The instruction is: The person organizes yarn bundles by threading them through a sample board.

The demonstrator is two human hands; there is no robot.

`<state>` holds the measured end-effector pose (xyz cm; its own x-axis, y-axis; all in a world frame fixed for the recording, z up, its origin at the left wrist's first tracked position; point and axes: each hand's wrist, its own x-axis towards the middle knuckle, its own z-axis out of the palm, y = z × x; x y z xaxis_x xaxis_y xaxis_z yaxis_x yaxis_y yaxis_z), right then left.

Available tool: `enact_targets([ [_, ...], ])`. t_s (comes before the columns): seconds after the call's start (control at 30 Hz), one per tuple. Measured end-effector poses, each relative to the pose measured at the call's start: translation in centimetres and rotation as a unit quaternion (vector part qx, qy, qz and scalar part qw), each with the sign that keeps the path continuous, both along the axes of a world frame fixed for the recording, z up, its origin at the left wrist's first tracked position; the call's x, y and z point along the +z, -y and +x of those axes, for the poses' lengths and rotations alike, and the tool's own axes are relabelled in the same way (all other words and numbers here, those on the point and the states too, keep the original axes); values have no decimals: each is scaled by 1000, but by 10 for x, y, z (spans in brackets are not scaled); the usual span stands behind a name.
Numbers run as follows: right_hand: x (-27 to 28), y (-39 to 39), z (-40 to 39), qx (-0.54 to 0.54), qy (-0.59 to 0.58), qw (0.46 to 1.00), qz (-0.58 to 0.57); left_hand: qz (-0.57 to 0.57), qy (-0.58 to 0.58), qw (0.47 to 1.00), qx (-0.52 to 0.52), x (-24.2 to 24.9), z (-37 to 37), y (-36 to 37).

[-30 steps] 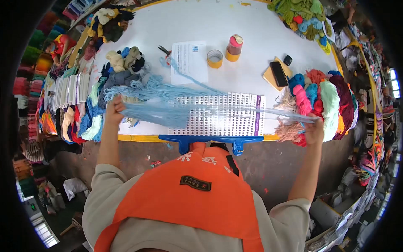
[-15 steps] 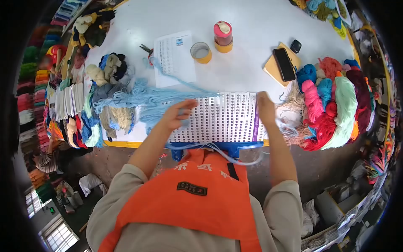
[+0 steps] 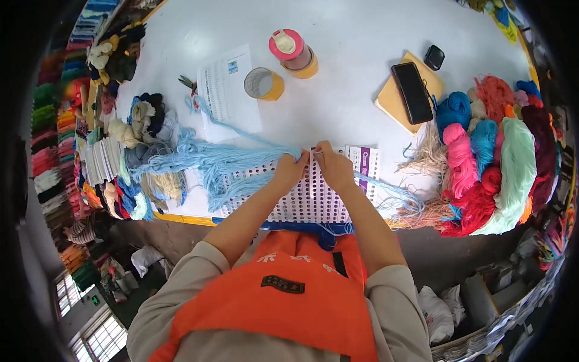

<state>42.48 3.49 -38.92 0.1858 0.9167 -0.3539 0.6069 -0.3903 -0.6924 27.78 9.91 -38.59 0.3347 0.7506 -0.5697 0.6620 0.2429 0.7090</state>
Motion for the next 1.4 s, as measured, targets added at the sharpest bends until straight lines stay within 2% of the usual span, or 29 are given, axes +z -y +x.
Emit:
enact_targets([
  [0.07, -1, 0, 3, -50, -40, 998, -2, -86, 89, 991, 54, 8, 4, -5],
  [0.1, -2, 0, 5, -62, -75, 995, -7, -88, 87, 991, 54, 6, 3, -6],
  [0.17, -4, 2, 8, -59, -95, 994, 0, -75, 93, 992, -40, 1, 2, -13],
  [0.23, -5, 4, 10, -56, -116, 992, 7, -47, 86, 994, -50, 2, 4, -13],
  [0.3, -10, 4, 14, -82, -247, 965, -8, -18, 78, 995, -58, -1, 2, -14],
  [0.33, -12, 5, 16, -82, -248, 965, -8, 15, 68, 997, -47, -4, -2, -16],
  [0.4, -15, 5, 21, -90, -340, 936, -27, 48, 57, 997, -35, 0, -9, -20],
  [0.47, -18, 5, 23, -88, -356, 930, -20, -164, 169, 962, 139, 13, -14, -23],
  [0.5, -20, 6, 23, -85, -371, 925, -15, -164, 167, 962, 137, 13, -14, -23],
  [0.6, -28, 8, 20, -84, -353, 932, 1, -193, 189, 956, 113, 11, -19, -21],
  [0.67, -33, 7, 19, -54, -288, 955, -53, -51, 56, 996, 40, -6, -20, -15],
  [0.7, -51, 7, 17, -28, -255, 964, -78, -65, 103, 990, 71, -14, -22, -13],
  [0.73, -78, 15, 13, 0, -220, 971, 91, -107, 178, 967, 150, -7, -17, -8],
  [0.77, -74, 13, 15, 3, -205, 975, 83, -194, 199, 947, 160, 0, -20, -12],
  [0.8, -66, 12, 17, -8, -241, 970, 39, -213, 192, 945, 159, 21, -16, -12],
  [0.83, -38, 7, 22, -25, -256, 965, -43, -257, 206, 921, 206, 16, -19, -7],
  [0.87, -48, 10, 21, -20, -271, 962, -4, -291, 208, 915, 187, 21, -21, -5],
  [0.9, -29, 6, 24, -38, -291, 954, -65, -320, 204, 909, 171, 31, -22, -2],
  [0.97, -26, 4, 24, -48, -299, 950, -73, -330, 231, 902, 155, 44, -15, 7],
  [1.03, -9, 3, 27, -51, -385, 919, -63, -295, 199, 926, 127, 27, -8, 9],
  [1.07, -6, 3, 28, -41, -398, 916, -36, -184, 130, 974, -9, 13, -8, 10],
  [1.1, -11, 4, 28, -26, -386, 921, -42, -66, 56, 986, -144, 5, -10, 12],
  [1.17, -21, 5, 29, -5, -361, 932, -34, -25, 31, 984, -176, -8, -17, 11],
  [1.2, -23, 5, 26, -2, -360, 932, -34, 141, -61, 955, -253, -13, -20, 7],
  [1.23, -24, 3, 23, -34, -355, 933, -40, 303, -151, 886, -318, -17, -20, 3],
  [1.27, -25, 1, 19, -68, -350, 933, -45, 244, -83, 960, -114, -15, -30, 6],
  [1.3, -26, 1, 15, -92, -318, 942, -56, -1, -2, 1000, 28, 0, -44, -9],
  [1.33, -23, 0, 15, -92, -318, 942, -55, -247, 78, 952, 165, 12, -64, -26],
  [1.4, -14, -2, 14, -82, -235, 964, -94, -344, 259, 861, 271, 73, -99, -49],
])
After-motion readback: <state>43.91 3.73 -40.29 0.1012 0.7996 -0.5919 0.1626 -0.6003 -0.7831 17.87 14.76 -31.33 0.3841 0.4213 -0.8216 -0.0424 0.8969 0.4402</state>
